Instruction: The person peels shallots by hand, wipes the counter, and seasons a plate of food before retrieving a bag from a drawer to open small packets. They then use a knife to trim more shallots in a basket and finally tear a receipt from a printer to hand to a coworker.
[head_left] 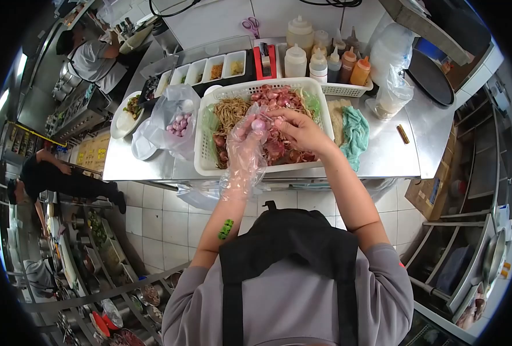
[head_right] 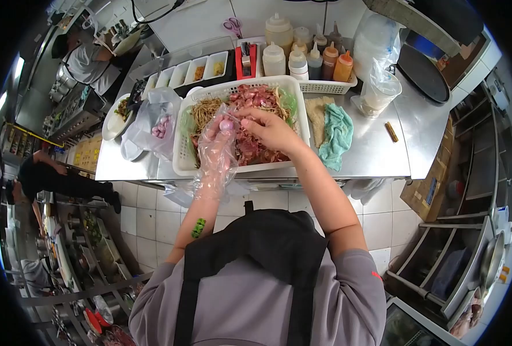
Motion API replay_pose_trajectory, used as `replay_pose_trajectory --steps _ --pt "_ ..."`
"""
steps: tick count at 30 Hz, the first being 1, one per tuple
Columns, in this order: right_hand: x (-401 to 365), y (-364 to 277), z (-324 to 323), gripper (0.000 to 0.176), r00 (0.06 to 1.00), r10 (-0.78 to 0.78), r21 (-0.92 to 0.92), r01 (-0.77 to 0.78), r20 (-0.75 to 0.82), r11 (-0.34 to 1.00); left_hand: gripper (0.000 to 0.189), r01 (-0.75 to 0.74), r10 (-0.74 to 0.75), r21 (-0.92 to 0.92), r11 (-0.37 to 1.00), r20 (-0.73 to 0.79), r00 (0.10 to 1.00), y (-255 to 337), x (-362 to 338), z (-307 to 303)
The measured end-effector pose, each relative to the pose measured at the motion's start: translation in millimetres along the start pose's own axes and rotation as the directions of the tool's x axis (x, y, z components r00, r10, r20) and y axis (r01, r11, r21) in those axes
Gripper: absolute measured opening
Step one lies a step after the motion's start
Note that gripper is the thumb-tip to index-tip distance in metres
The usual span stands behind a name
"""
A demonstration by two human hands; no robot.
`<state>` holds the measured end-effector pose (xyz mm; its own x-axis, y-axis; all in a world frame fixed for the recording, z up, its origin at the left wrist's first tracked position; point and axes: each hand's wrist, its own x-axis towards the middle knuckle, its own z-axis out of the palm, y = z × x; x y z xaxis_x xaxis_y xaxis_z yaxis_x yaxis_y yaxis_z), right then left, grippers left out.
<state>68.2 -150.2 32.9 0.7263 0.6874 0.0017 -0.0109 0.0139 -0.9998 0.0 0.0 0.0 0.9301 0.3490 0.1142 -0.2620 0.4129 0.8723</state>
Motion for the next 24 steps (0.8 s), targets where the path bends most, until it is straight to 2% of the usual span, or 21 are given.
replay_pose_trajectory --steps 2,3,5,6,8,9,11,12,14,15,17,20,24 --pt "1 0 -2 0.030 0.998 -0.004 -0.059 0.000 -0.064 0.998 0.037 0.014 -0.014 -0.120 0.993 0.006 1.000 -1 -2 -1" --pt "2 3 -3 0.030 0.998 -0.003 -0.056 -0.001 -0.065 0.998 0.037 0.016 -0.016 -0.118 0.993 0.006 1.000 1 -2 2" --pt "3 11 -4 0.028 0.971 -0.220 -0.162 0.203 -0.090 0.966 0.032 -0.001 -0.004 -0.128 0.992 -0.036 0.999 4 -5 11" --pt "2 11 -4 0.028 0.972 -0.218 -0.159 0.202 -0.091 0.966 0.032 0.001 -0.006 -0.126 0.992 -0.037 0.999 6 -6 11" --pt "2 5 -8 0.028 0.983 -0.032 -0.215 -0.008 -0.181 0.976 0.029 0.035 -0.048 -0.214 0.976 -0.056 0.997 8 -2 12" --pt "-2 -1 -7 0.028 0.983 -0.031 -0.216 -0.009 -0.181 0.976 0.029 0.035 -0.048 -0.215 0.976 -0.056 0.997 7 -2 11" --pt "-10 -17 1 0.030 0.968 -0.130 -0.480 0.012 -0.214 0.877 0.029 0.012 -0.019 -0.218 0.976 -0.030 0.999 1 1 7" --pt "-13 -20 4 0.030 0.968 -0.131 -0.481 0.012 -0.214 0.877 0.029 0.011 -0.018 -0.219 0.976 -0.030 0.999 -3 4 4" --pt "-16 -23 8 0.028 0.988 -0.144 -0.496 0.099 -0.054 0.863 0.028 -0.046 0.041 -0.269 0.962 -0.022 0.999 -9 6 0" --pt "-15 -19 9 0.028 0.988 -0.143 -0.495 0.097 -0.055 0.863 0.028 -0.044 0.040 -0.269 0.962 -0.021 0.999 -7 5 1" --pt "-10 -9 12 0.032 0.926 -0.377 -0.543 0.317 -0.001 0.778 0.028 -0.011 0.021 -0.258 0.966 0.035 0.999 -1 2 4" --pt "-12 -16 12 0.033 0.955 -0.294 -0.526 0.262 0.023 0.809 0.029 0.010 -0.005 -0.245 0.970 0.022 1.000 -9 4 -6" --pt "-10 -15 15 0.031 0.953 -0.302 -0.553 0.262 0.020 0.791 0.030 -0.008 0.006 -0.211 0.978 -0.009 1.000 -13 6 -8"
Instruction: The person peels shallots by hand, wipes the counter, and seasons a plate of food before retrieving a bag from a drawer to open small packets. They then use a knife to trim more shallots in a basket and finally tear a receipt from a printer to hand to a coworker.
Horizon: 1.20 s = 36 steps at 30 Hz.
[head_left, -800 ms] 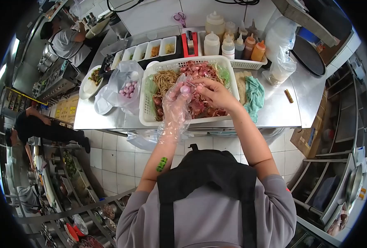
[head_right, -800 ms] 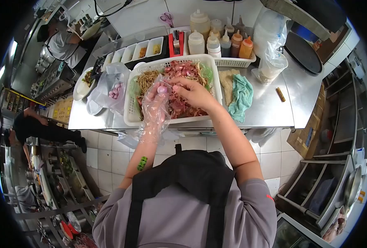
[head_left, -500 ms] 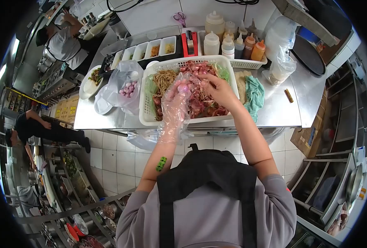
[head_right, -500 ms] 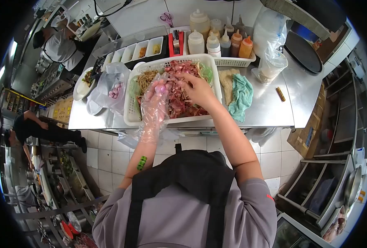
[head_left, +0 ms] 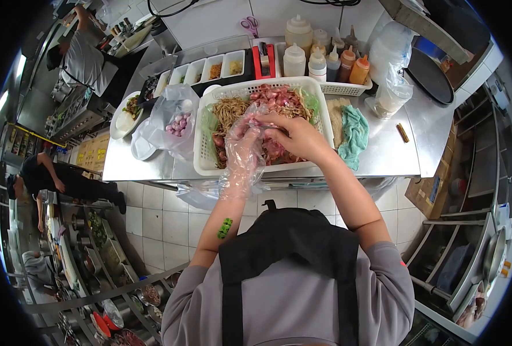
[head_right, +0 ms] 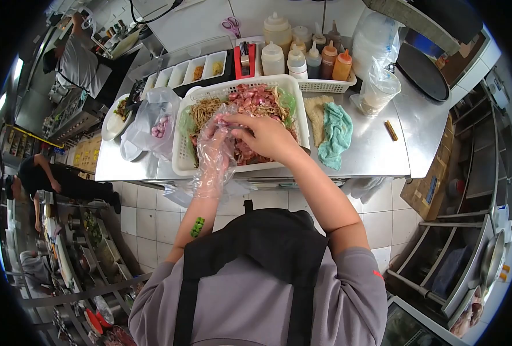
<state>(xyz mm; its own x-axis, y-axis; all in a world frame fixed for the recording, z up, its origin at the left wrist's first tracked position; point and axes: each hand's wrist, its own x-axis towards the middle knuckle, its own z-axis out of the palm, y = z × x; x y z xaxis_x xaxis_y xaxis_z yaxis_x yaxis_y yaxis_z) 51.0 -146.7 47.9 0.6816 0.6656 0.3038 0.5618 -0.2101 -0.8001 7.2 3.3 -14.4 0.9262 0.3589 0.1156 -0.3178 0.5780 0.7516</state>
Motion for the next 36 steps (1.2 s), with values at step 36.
replay_pose_trajectory --steps 36 --pt "1 4 3 0.033 0.999 0.050 0.218 -0.047 -0.009 0.975 0.041 -0.037 0.039 -0.093 0.995 0.026 0.999 1 0 0"
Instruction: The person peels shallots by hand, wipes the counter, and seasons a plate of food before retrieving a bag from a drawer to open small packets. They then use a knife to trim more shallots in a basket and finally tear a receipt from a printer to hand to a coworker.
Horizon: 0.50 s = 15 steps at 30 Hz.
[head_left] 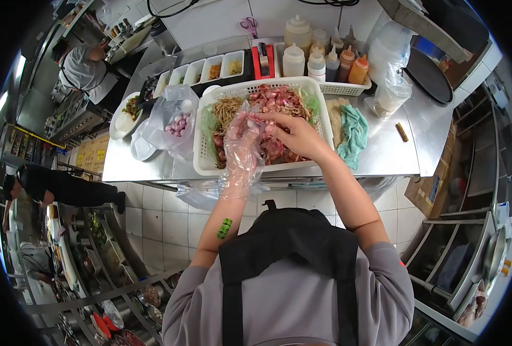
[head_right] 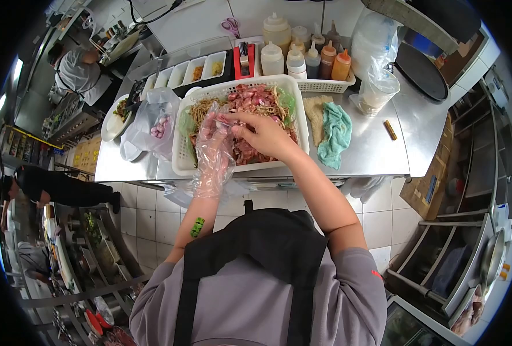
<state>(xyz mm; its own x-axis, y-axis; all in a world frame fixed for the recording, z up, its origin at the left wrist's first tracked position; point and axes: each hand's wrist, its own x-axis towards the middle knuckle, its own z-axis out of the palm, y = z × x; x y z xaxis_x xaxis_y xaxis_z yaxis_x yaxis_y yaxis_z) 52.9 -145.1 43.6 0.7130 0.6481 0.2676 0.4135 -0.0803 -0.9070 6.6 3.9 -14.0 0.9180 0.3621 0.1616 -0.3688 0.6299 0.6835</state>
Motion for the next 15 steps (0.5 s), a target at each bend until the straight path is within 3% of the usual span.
replay_pose_trajectory --steps 3,9,15 --pt "0 -1 -1 0.031 0.999 0.048 -0.047 -0.048 -0.009 0.998 0.042 -0.001 0.002 0.028 1.000 -0.029 1.000 4 -3 7" --pt "3 9 -4 0.029 0.990 -0.041 -0.103 0.027 -0.137 0.994 0.037 0.027 -0.023 0.036 0.999 -0.113 0.993 7 -3 16" --pt "-1 -2 -5 0.028 0.983 0.089 -0.139 -0.111 -0.158 0.984 0.035 0.089 -0.097 -0.062 0.994 -0.146 0.985 10 -1 16"
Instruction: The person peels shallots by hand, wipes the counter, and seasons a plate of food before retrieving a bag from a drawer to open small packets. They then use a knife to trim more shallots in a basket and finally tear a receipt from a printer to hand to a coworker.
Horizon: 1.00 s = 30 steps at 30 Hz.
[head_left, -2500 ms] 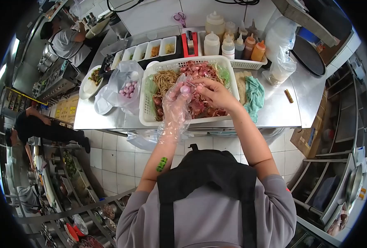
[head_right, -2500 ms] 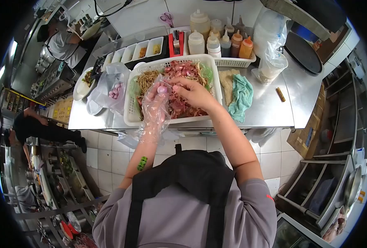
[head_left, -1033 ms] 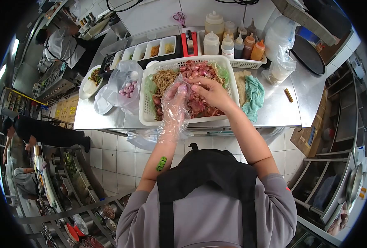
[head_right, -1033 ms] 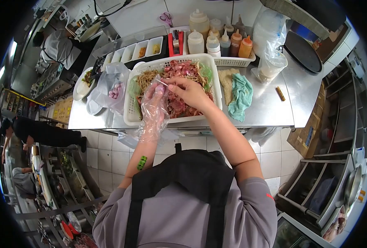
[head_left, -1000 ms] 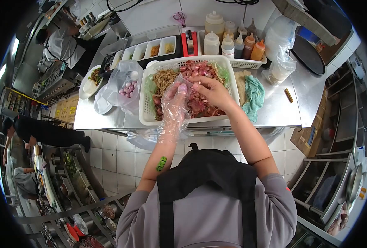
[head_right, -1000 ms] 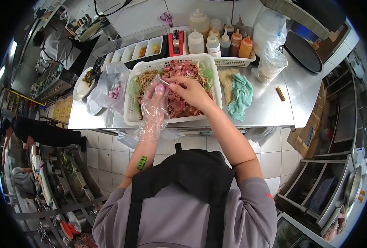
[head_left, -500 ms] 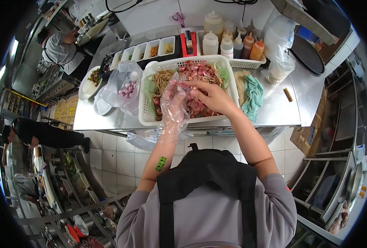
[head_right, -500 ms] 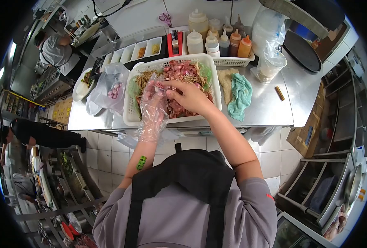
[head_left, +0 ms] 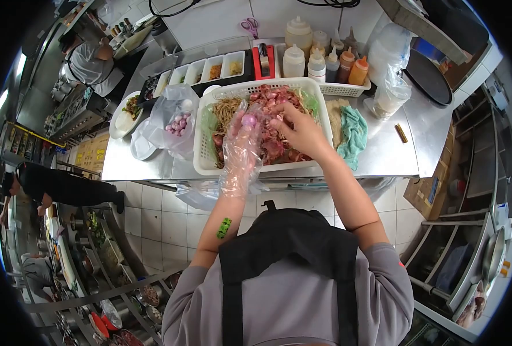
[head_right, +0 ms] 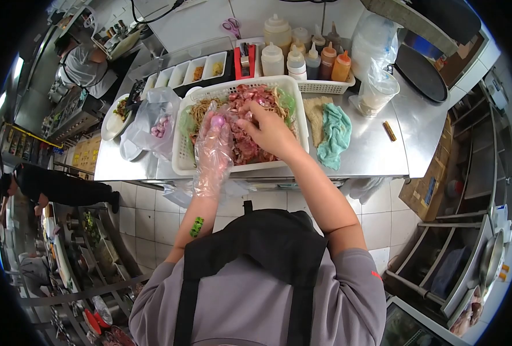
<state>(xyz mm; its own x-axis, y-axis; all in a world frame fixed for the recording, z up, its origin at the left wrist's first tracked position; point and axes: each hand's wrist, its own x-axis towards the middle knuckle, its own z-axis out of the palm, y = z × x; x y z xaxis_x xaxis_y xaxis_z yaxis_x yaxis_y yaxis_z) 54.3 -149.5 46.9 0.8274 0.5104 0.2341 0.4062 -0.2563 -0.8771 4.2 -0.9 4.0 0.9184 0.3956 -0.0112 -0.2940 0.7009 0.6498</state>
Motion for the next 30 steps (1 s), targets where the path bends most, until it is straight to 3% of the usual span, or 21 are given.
replay_pose_trajectory --steps 2,6,10,12,14,19,21,25,27,28,30 --pt "-3 -3 3 0.029 0.998 -0.019 -0.025 0.021 0.061 0.999 0.034 0.001 0.006 -0.081 0.997 0.088 0.996 4 -5 8" --pt "-4 -8 7 0.033 0.986 -0.127 -0.022 0.130 0.106 0.991 0.034 0.007 -0.001 -0.049 0.999 0.129 0.992 0 2 -6" --pt "-2 -4 11 0.034 0.966 -0.258 0.017 0.257 0.025 0.966 0.035 0.028 -0.032 0.024 0.999 0.173 0.984 1 0 -8" --pt "-2 -7 6 0.032 0.975 -0.188 -0.013 0.191 0.122 0.981 0.034 0.053 -0.055 0.017 0.998 0.157 0.986 0 0 -7" --pt "1 -3 5 0.030 0.977 -0.180 -0.062 0.187 0.114 0.980 0.032 0.035 -0.061 0.212 0.977 0.119 0.991 -4 2 -9" --pt "1 4 5 0.026 0.985 -0.156 -0.079 0.161 0.070 0.984 0.029 0.052 -0.074 0.234 0.971 0.087 0.993 0 -5 6" --pt "3 12 7 0.026 0.997 -0.068 -0.025 0.067 -0.035 0.997 0.030 0.038 -0.054 0.243 0.969 0.059 0.997 2 -9 10" --pt "-6 0 0 0.027 0.996 0.088 -0.029 -0.087 0.034 0.996 0.034 0.014 -0.030 0.162 0.987 0.094 0.995 -4 -4 0" --pt "-8 -4 -1 0.028 0.981 0.035 0.025 -0.041 0.191 0.999 0.036 -0.002 -0.012 0.113 0.994 0.122 0.992 -6 -1 -6" --pt "-8 -2 2 0.028 0.981 0.035 0.025 -0.041 0.191 0.999 0.035 0.012 -0.027 0.123 0.992 0.121 0.992 -5 -1 -8" --pt "-7 4 10 0.027 0.971 -0.233 0.123 0.224 0.063 0.967 0.034 0.025 -0.042 0.134 0.991 0.120 0.992 -4 -2 -7"
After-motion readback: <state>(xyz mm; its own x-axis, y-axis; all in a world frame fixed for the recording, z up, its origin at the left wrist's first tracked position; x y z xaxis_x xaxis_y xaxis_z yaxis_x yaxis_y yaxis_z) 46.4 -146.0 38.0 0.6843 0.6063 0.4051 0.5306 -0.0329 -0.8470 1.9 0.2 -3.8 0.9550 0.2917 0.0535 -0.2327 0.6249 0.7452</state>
